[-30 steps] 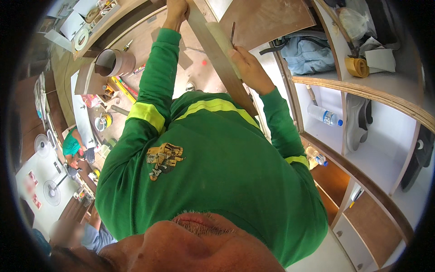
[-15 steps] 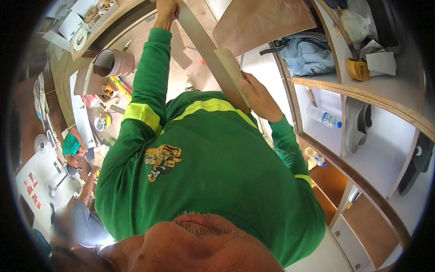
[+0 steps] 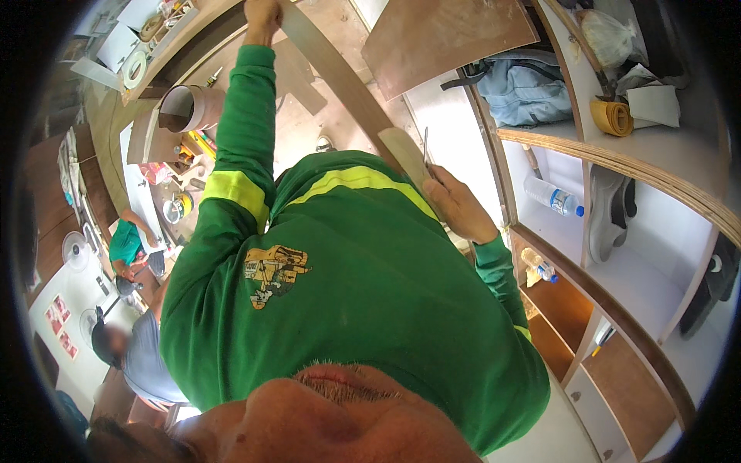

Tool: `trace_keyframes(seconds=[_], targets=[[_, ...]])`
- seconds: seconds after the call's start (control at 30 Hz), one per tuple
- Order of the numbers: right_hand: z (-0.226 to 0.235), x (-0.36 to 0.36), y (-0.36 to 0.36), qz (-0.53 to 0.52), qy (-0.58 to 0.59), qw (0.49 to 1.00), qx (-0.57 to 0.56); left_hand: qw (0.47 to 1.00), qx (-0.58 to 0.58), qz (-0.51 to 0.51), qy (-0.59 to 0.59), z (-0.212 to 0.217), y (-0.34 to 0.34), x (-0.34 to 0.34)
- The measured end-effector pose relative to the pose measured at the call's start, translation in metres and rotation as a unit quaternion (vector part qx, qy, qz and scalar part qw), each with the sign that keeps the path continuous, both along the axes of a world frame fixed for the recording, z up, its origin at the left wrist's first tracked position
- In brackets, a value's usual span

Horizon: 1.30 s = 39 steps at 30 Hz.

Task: The person picks up a long wooden trim piece and places it into a wall-mounted shelving unit. They then sit on the floor and use a utility knife to cut and shape the trim piece, aligning it with other pieces on the floor.

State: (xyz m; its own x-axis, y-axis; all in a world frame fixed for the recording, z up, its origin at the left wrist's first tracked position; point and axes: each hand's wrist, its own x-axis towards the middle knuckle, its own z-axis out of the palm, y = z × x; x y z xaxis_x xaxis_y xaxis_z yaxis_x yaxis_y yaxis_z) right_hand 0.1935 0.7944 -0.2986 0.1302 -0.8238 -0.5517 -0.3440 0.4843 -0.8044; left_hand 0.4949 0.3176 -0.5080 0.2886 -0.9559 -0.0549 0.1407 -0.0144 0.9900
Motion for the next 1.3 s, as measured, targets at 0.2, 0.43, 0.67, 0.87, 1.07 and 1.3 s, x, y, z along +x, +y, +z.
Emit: trace_keyframes(seconds=[0.2,0.43,0.67,0.87,1.07,1.3], targets=[[0.000,-0.020,0.025,-0.133,-0.164,0.976,0.053,0.997,0.026,-0.008,0.071,0.001,-0.044,0.080],[-0.026,-0.023,0.005,-0.265,-0.229,0.933,-0.077,0.995,-0.010,0.001,0.103,0.067,-0.046,0.096],[-0.069,-0.009,-0.052,-0.331,-0.202,0.908,-0.159,0.979,-0.066,0.057,0.186,0.125,-0.047,0.117],[-0.043,0.028,-0.119,-0.287,-0.358,0.848,-0.267,0.969,-0.059,0.080,0.226,0.167,-0.037,0.107],[0.000,0.048,-0.152,-0.265,-0.298,0.858,-0.324,0.956,-0.092,0.145,0.239,0.194,-0.034,0.109],[0.019,0.031,-0.175,-0.285,-0.220,0.854,-0.376,0.941,-0.205,0.197,0.185,0.240,-0.023,0.092]])
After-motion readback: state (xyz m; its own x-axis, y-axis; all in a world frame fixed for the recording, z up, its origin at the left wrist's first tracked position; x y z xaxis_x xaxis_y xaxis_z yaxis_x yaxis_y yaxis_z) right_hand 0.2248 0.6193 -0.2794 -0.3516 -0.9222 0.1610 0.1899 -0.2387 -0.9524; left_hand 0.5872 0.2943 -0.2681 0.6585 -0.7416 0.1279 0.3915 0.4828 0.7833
